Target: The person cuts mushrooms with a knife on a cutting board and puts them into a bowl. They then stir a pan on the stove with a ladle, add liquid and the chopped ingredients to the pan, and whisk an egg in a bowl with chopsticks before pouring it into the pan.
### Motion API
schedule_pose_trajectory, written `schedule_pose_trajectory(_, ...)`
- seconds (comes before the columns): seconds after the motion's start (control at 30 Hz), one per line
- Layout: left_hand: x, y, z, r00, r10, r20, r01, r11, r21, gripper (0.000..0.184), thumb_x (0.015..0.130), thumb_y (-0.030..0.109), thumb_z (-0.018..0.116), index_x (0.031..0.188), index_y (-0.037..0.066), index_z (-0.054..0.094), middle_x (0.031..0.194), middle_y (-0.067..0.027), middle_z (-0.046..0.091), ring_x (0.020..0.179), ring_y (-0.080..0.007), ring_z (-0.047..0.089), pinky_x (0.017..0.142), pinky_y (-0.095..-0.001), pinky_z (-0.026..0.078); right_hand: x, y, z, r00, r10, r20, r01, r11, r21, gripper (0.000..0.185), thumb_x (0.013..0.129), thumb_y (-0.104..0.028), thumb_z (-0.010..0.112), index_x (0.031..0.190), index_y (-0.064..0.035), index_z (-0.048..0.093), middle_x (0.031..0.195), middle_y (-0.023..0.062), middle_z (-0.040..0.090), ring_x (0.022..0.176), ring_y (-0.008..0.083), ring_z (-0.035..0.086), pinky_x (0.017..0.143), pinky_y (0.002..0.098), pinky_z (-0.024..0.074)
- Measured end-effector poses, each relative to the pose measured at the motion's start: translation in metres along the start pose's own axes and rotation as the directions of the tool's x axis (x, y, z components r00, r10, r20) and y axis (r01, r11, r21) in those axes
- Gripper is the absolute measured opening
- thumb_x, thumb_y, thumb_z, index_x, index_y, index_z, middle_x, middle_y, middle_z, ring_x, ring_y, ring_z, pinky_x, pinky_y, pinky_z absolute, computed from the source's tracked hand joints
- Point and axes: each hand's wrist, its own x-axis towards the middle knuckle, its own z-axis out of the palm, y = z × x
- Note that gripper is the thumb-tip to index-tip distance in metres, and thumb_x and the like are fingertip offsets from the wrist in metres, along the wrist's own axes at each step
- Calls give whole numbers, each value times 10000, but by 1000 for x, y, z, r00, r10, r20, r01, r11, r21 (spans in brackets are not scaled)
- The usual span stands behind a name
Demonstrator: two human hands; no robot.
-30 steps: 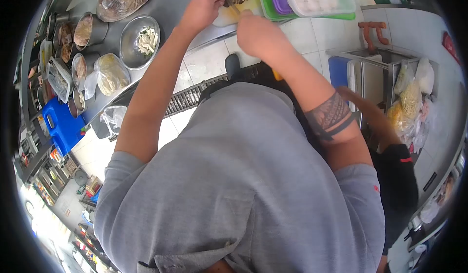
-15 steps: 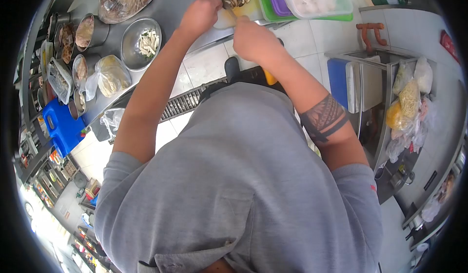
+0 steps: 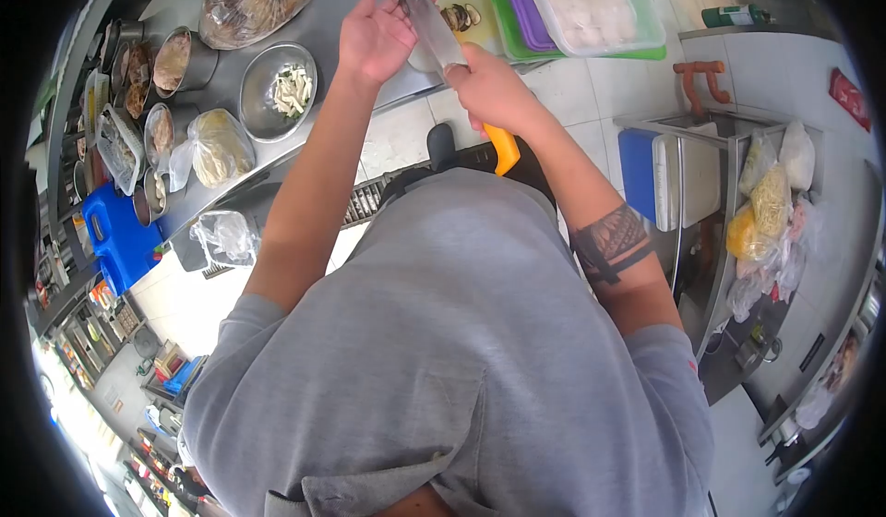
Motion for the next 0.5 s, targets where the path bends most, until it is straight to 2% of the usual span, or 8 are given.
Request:
schedule_pose_trajectory(0.1,12,-2,-13,998,27,-56,-29,999,-31,437,1101,308,482,1301,-81,493,1220,-235,623,1205,-363,589,1088,-477,481,2,1,-2,999,2,-35,-4,998,-59,221,1028,-235,543,1072,-19,533,607,40,495,420,145,507,387,345,432)
schedule_pose_trajectory(0.2,18,-5,-18,991,61,-115,-44,988,146,450,1097,323,474,1277,-86,527,1271,-230,617,1227,-383,582,1133,-467,444,1,4,-8,1000,5,17,-4,997,-76,211,1032,-236,544,1063,-27,537,619,33,503,415,138,499,383,336,428)
schedule_pose_trajectory(0.27,17,-4,-22,997,-60,47,60,998,9,425,1088,307,493,1257,-79,552,1273,-218,626,1234,-369,582,1132,-473,443,-1,4,-14,998,32,53,-32,999,-1,233,1026,-227,542,1101,-8,547,632,47,511,418,158,516,391,355,435)
schedule_pose_trajectory(0.3,18,-3,-24,997,-62,46,62,998,10,425,1088,307,493,1257,-79,552,1273,-218,626,1234,-369,582,1132,-473,443,-1,4,-16,994,54,90,-61,996,70,261,1019,-219,539,1140,12,557,645,61,520,420,177,533,400,373,442)
schedule_pose_trajectory(0.37,19,-3,-23,969,-105,222,137,982,-133,424,1085,302,498,1265,-79,549,1281,-218,626,1244,-358,580,1130,-482,444,3,12,-18,995,49,88,-55,996,64,255,1018,-218,544,1132,10,556,648,59,520,418,174,527,393,369,434)
schedule_pose_trajectory(0.4,19,-5,-22,969,-108,223,140,981,-134,424,1085,302,498,1265,-79,549,1281,-218,626,1244,-358,580,1130,-482,444,4,15,-19,995,43,86,-48,997,57,249,1018,-217,548,1125,8,556,652,57,519,416,170,521,385,365,427)
schedule_pose_trajectory(0.47,12,-9,-4,996,-69,-65,68,998,-15,405,1084,285,502,1264,-73,560,1285,-208,630,1258,-338,577,1132,-488,442,-2,9,-17,998,45,50,-50,994,95,250,1018,-220,551,1123,7,555,650,55,519,415,170,519,383,362,424)
schedule_pose_trajectory(0.5,14,-9,-8,996,-70,-64,69,998,-14,405,1084,285,502,1264,-73,560,1285,-207,630,1258,-338,577,1132,-488,442,-3,6,-17,999,46,14,-48,990,132,252,1019,-224,553,1122,6,554,648,53,518,413,170,517,381,358,422)
